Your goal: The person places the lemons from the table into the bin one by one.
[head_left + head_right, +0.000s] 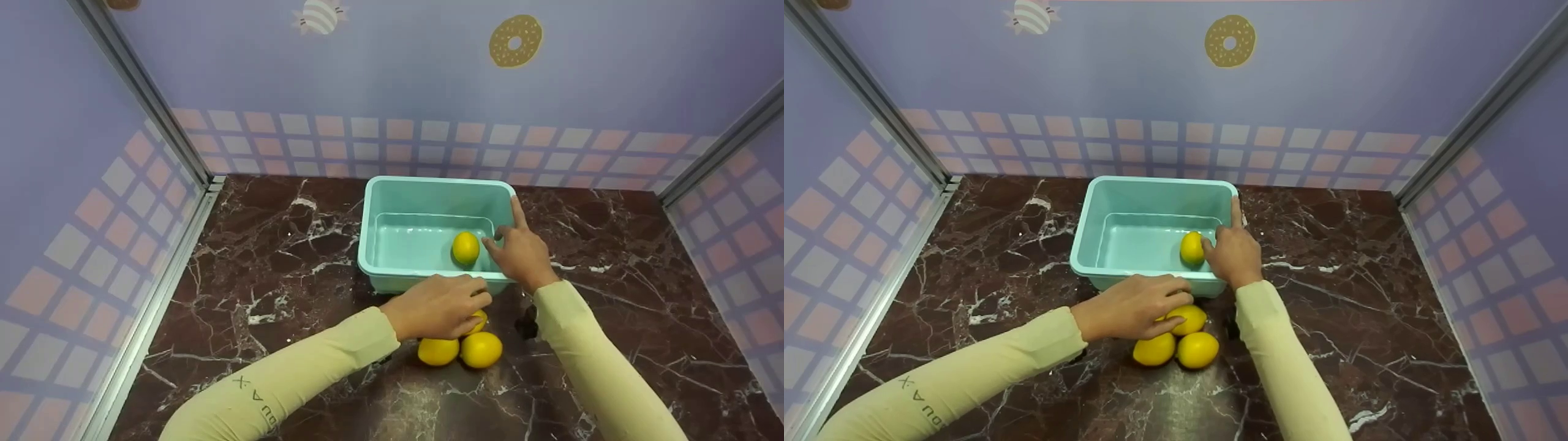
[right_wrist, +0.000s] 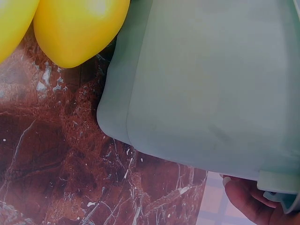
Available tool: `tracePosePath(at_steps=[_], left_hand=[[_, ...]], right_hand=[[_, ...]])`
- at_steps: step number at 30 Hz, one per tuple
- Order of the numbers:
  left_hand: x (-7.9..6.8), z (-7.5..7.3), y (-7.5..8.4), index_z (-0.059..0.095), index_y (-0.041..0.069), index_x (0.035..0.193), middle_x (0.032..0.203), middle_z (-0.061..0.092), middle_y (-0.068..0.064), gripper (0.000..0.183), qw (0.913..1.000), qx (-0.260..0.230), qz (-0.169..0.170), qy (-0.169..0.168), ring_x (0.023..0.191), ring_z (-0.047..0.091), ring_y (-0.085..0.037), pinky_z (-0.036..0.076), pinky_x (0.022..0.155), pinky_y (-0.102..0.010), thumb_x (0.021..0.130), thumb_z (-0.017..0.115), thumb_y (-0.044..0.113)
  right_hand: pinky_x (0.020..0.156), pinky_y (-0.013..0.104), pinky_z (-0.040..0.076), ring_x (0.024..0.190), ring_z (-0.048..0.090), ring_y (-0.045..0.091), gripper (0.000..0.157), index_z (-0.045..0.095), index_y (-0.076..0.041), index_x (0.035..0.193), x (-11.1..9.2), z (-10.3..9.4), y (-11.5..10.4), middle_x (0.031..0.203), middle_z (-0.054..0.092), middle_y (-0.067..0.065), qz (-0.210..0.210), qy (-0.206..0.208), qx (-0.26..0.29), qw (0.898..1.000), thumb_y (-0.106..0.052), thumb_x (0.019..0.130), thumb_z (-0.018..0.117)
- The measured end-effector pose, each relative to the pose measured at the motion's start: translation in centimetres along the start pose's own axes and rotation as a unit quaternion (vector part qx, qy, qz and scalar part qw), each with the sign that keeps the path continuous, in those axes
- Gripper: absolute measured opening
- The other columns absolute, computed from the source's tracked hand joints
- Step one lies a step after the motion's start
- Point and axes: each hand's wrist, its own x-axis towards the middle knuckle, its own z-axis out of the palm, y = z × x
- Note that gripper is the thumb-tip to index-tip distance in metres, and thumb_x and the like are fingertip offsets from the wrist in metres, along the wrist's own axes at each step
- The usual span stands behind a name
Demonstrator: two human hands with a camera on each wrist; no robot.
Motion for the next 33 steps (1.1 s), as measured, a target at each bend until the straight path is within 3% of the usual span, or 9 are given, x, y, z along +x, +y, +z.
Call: tracePosePath(at_steps=[25,33], left_hand=[[-0.02,0.68,0.66,0.060,0.017,0.101,0.096,0.054,0.003,0.017,0.9998,0.015,0.007,-0.009,0.075,0.051,-0.009,0.047,0.058,-0.021,0.096,0.053,0.032],[-0.01,0.89,0.74,0.060,0.017,0.101,0.093,0.053,0.003,0.017,0.9999,0.012,0.006,-0.009,0.077,0.052,-0.010,0.047,0.057,-0.022,0.096,0.053,0.032]], right_hand=[[0.068,0.049,0.052,0.072,0.061,0.033,0.043,0.069,0.000,0.107,0.02,-0.01,-0.10,0.164,0.008,0.012,0.007,-0.007,0.003,1.000,-0.039,0.094,0.058],[0.075,0.053,0.053,0.080,0.064,0.036,0.043,0.068,0.000,0.111,0.01,-0.02,-0.16,0.164,0.007,0.011,0.011,-0.009,0.003,1.000,-0.039,0.094,0.058]])
